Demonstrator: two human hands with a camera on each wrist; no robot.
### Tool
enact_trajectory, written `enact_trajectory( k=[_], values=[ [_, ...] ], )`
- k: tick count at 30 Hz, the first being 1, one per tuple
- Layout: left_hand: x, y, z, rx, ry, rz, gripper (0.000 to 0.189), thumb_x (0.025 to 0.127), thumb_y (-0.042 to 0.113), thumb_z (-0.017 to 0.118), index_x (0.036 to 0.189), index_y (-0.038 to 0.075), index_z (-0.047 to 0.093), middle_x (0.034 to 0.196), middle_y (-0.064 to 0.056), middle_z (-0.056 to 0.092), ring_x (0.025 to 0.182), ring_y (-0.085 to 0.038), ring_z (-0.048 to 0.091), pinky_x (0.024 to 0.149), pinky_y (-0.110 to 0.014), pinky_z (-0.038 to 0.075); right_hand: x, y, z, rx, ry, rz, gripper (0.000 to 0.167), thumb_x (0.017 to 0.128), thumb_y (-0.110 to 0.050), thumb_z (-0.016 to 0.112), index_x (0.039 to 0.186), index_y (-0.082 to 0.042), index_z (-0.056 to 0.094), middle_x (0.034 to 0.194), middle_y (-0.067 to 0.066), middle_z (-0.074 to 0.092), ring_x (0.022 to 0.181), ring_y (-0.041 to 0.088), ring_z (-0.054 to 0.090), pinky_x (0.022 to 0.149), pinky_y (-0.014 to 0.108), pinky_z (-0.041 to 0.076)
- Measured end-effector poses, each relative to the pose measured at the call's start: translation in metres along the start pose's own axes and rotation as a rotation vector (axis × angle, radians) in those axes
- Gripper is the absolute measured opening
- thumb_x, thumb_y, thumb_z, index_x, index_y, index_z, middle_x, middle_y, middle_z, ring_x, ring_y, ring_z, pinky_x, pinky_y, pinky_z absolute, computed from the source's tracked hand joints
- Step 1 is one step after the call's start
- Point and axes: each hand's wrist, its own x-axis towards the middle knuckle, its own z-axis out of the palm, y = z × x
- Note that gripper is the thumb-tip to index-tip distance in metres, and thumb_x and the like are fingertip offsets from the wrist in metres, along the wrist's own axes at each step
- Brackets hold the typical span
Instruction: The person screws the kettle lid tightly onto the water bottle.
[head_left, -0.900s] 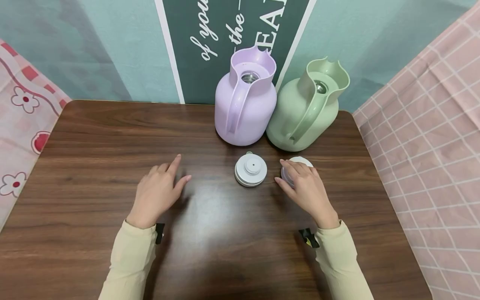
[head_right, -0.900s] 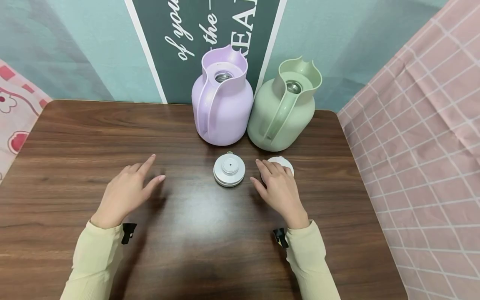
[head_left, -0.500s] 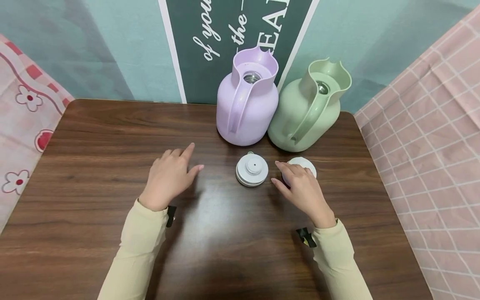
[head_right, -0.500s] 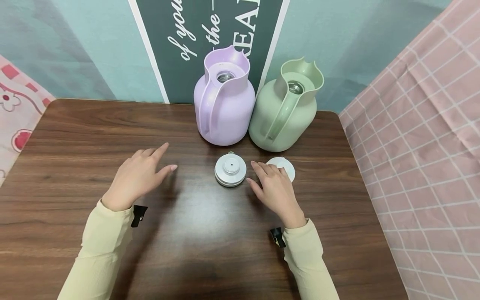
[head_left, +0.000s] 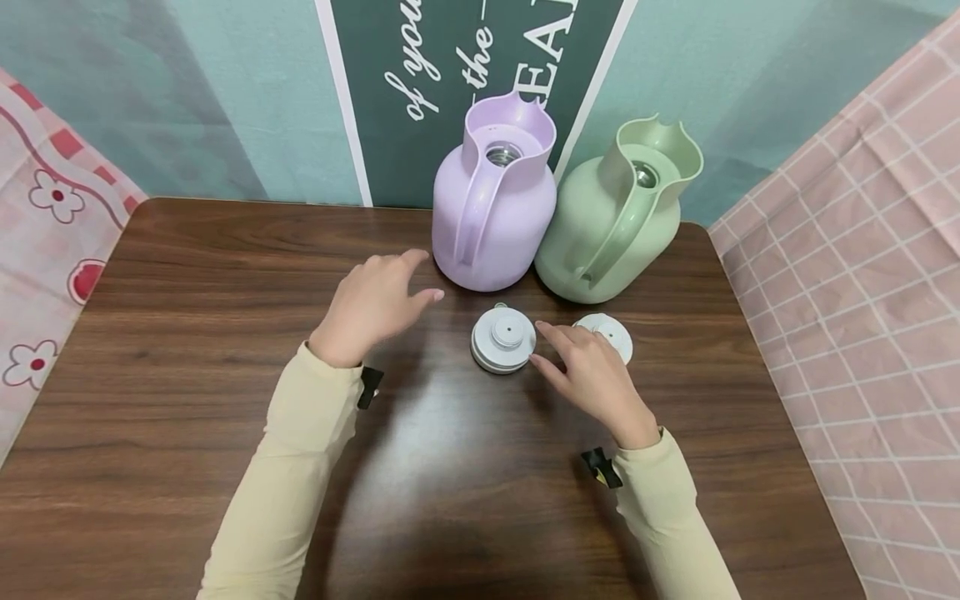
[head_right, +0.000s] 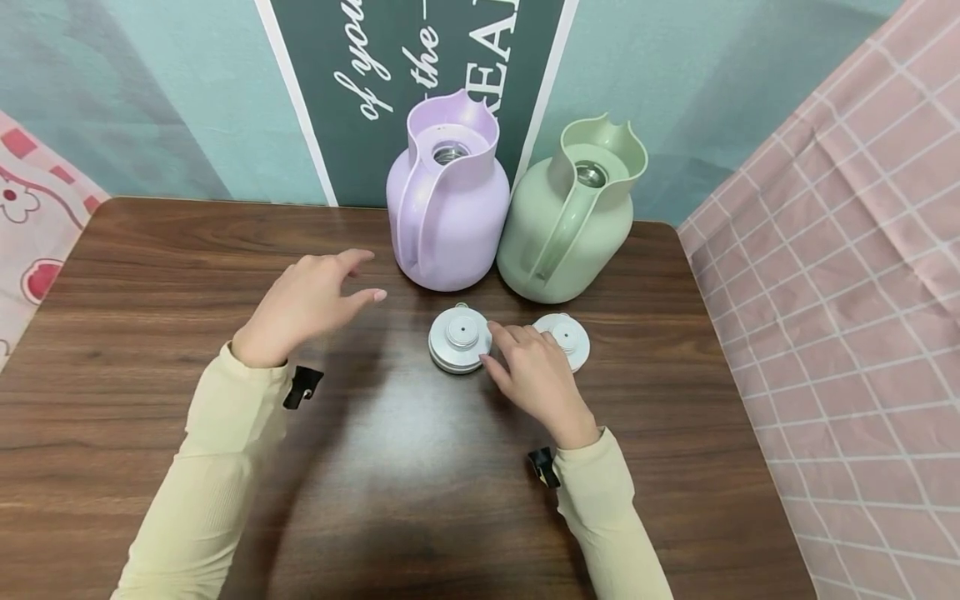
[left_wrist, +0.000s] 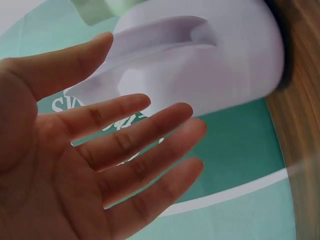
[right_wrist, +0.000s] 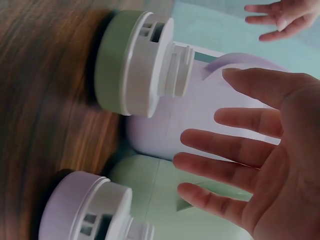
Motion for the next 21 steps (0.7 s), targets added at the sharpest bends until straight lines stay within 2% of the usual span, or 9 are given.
enact_trajectory(
  k=[5, 10, 15, 18, 21],
  values=[
    [0.012, 0.008, -0.005, -0.002, -0.002, -0.016, 0.049, 0.085, 0.032, 0.063, 0.125, 0.007, 0.051, 0.110, -0.018, 0.060, 0.096, -0.042, 0.055, 0.077, -0.052, 0.043, 0.005, -0.002, -0.001, 0.011, -0.011, -0.019, 0.043, 0.081, -0.024, 0.068, 0.116, 0.000, 0.058, 0.101, 0.015, 0.063, 0.090, 0.029, 0.060, 0.072, 0.046, 0.045],
    [0.025, 0.014, -0.008, -0.001, -0.026, -0.014, 0.046, 0.085, 0.032, 0.062, 0.122, 0.006, 0.052, 0.098, -0.016, 0.062, 0.093, -0.038, 0.056, 0.077, -0.050, 0.043, 0.010, -0.001, -0.003, 0.029, -0.011, -0.042, 0.043, 0.082, -0.023, 0.067, 0.117, 0.001, 0.058, 0.103, 0.016, 0.063, 0.092, 0.030, 0.060, 0.073, 0.046, 0.045],
    [0.037, 0.017, -0.010, -0.054, -0.028, 0.014, 0.038, 0.083, 0.030, 0.064, 0.110, 0.005, 0.056, 0.092, -0.012, 0.061, 0.087, -0.032, 0.057, 0.075, -0.044, 0.043, 0.016, 0.001, -0.006, 0.053, -0.022, -0.036, 0.043, 0.082, -0.022, 0.067, 0.117, 0.000, 0.058, 0.107, 0.016, 0.062, 0.095, 0.031, 0.059, 0.076, 0.047, 0.044],
    [0.043, 0.018, -0.010, -0.084, -0.014, 0.023, 0.035, 0.081, 0.029, 0.066, 0.103, 0.004, 0.057, 0.094, -0.012, 0.061, 0.086, -0.030, 0.056, 0.073, -0.041, 0.043, 0.020, 0.003, -0.008, 0.064, -0.027, -0.041, 0.043, 0.082, -0.021, 0.067, 0.117, 0.001, 0.058, 0.106, 0.016, 0.062, 0.094, 0.031, 0.059, 0.077, 0.045, 0.045],
    [0.047, 0.019, -0.008, -0.101, -0.002, 0.024, 0.032, 0.079, 0.028, 0.068, 0.096, 0.003, 0.058, 0.088, -0.012, 0.060, 0.081, -0.029, 0.055, 0.069, -0.039, 0.043, 0.024, 0.006, -0.008, 0.073, -0.032, -0.038, 0.041, 0.082, -0.020, 0.066, 0.116, 0.002, 0.058, 0.106, 0.017, 0.062, 0.094, 0.031, 0.059, 0.078, 0.044, 0.045]
  ],
)
